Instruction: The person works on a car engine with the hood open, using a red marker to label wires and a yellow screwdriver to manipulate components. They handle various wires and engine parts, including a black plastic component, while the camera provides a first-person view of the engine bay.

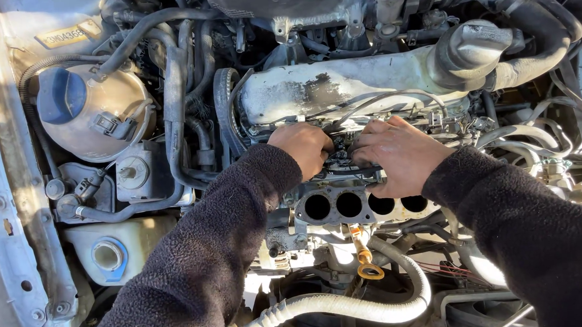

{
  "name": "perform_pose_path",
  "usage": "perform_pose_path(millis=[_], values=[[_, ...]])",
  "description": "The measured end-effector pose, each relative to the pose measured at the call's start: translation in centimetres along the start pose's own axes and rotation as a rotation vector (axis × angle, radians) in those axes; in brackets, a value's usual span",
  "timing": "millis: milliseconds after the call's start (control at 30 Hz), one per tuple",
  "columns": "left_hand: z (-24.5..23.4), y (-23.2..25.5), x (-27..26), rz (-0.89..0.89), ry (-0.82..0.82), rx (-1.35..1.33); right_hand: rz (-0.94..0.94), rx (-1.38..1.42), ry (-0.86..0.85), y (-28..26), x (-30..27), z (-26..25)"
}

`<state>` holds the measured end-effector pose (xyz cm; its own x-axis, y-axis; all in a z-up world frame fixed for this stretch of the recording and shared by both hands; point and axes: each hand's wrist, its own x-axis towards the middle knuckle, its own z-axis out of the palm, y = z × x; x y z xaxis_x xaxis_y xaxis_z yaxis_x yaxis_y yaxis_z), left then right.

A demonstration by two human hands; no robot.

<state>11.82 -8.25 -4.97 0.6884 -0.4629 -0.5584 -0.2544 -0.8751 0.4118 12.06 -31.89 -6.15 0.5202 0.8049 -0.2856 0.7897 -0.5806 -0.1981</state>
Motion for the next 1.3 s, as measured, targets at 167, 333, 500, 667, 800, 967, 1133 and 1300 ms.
perform_pose_path(millis=[167,333,500,667,800,967,1133,1300], values=[[-1.2,0.2,-0.3,-0.001,-0.013,-0.094,0.0,0.078,0.007,0.5,0.4,1.0],[-0.3,-0.3,0.4,-0.023,0.007,-0.176,-0.003,0.171,0.035,1.3,0.6,1.8],[0.2,-0.6,0.6,0.007,0.038,-0.187,0.036,0.197,0.04,1.2,0.7,2.1],[-0.4,-0.2,-0.1,0.015,0.025,-0.155,0.153,0.317,-0.114,0.7,1.2,0.0],[-0.4,-0.4,0.4,-0.009,0.033,-0.177,0.166,0.279,-0.124,1.0,1.8,1.6],[0.1,-0.5,0.7,-0.013,0.026,-0.144,0.16,0.408,0.014,0.5,1.6,1.9],[0.6,-0.8,1.6,0.016,0.056,-0.143,0.184,0.44,0.044,0.1,1.3,1.8],[0.8,-1.3,1.9,0.094,0.053,-0.136,0.225,0.321,-0.005,-1.0,1.4,0.8]])
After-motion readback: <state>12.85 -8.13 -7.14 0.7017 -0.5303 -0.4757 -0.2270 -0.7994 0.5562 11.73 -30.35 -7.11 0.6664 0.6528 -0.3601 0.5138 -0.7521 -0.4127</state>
